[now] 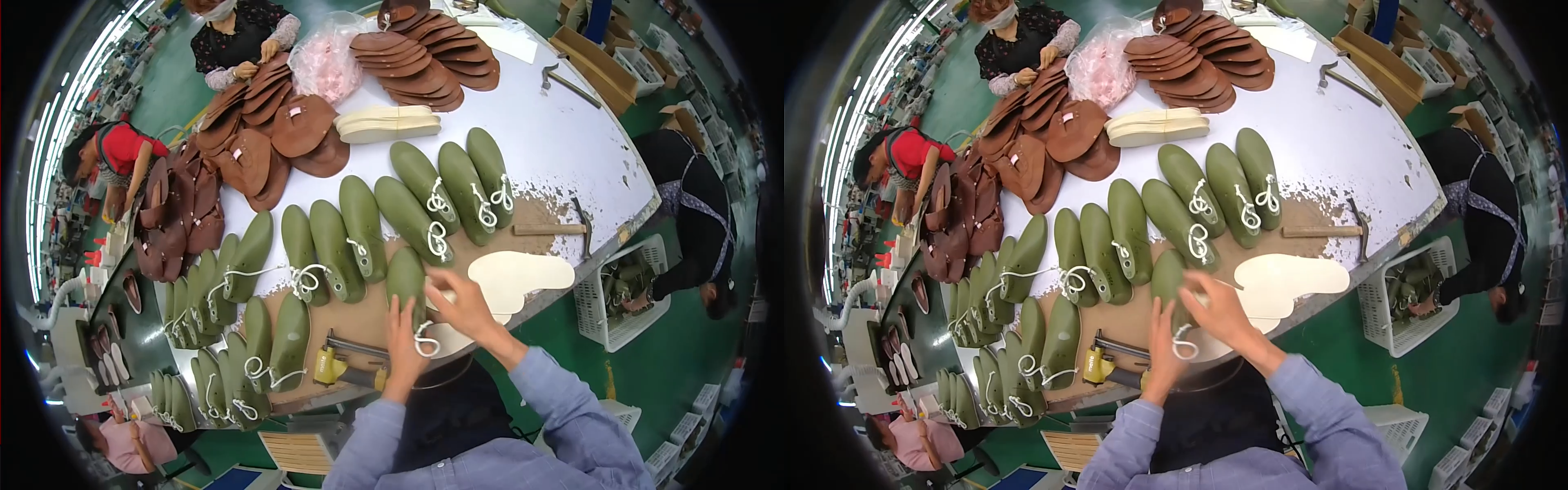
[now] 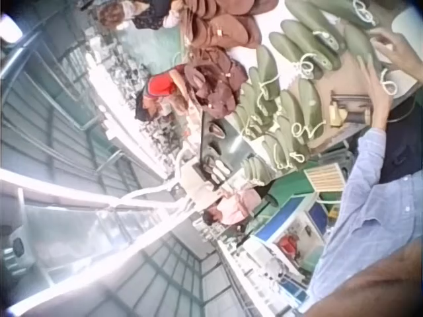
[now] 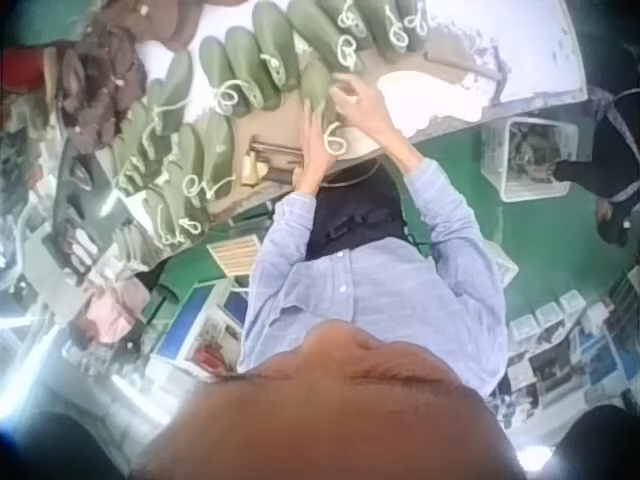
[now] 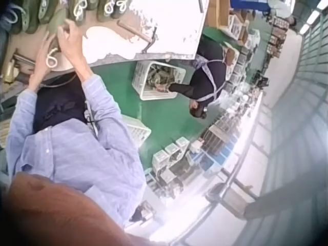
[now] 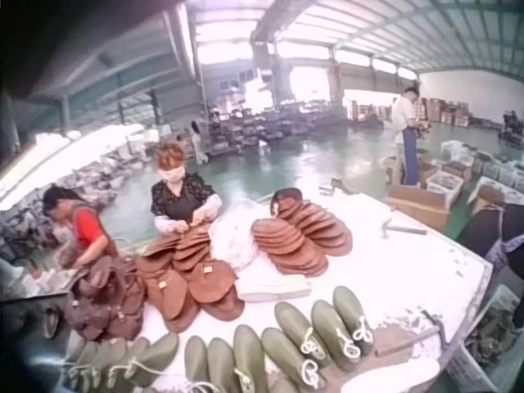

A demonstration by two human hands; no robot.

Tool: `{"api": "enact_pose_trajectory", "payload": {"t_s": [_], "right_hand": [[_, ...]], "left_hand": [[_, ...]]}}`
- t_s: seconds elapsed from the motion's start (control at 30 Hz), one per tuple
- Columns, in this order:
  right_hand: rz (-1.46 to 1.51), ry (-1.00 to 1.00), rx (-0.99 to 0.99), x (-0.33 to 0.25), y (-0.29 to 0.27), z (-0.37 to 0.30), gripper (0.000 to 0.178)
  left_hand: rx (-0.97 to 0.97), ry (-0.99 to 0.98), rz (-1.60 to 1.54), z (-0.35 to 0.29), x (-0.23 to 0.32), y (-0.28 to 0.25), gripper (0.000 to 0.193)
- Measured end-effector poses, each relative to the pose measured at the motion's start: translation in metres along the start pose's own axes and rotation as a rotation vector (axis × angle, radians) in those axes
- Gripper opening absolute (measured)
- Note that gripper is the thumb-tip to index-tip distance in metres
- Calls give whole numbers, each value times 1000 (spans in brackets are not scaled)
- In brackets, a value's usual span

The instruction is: Assemble shoe components by hammering and using a heat gun.

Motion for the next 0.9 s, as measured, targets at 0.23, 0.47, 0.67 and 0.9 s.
{"api": "enact_pose_trajectory", "payload": {"t_s": [0.23, 0.47, 0.67, 0.9], "right_hand": [[-423, 181, -43, 34, 123, 119, 101], [359, 129, -56, 67, 101, 174, 80], [270, 203, -23, 76, 99, 195, 69], [-27, 201, -13, 62, 109, 201, 75]], "left_hand": [[-128, -109, -96, 6, -8, 13, 79], [-241, -68, 6, 33, -22, -23, 79], [-163, -16, 159, 62, -32, -43, 65], [-43, -240, 91, 2, -55, -41, 69]]}}
Point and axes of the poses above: each hand's wrist, its own z-axis towards the middle knuckle, its own y-axis out of the palm, x = y × z, the point moved 5 cm from there along z, towards the middle knuckle, and after that the axes turned 4 degrees about -y, right-handed, at the moved point
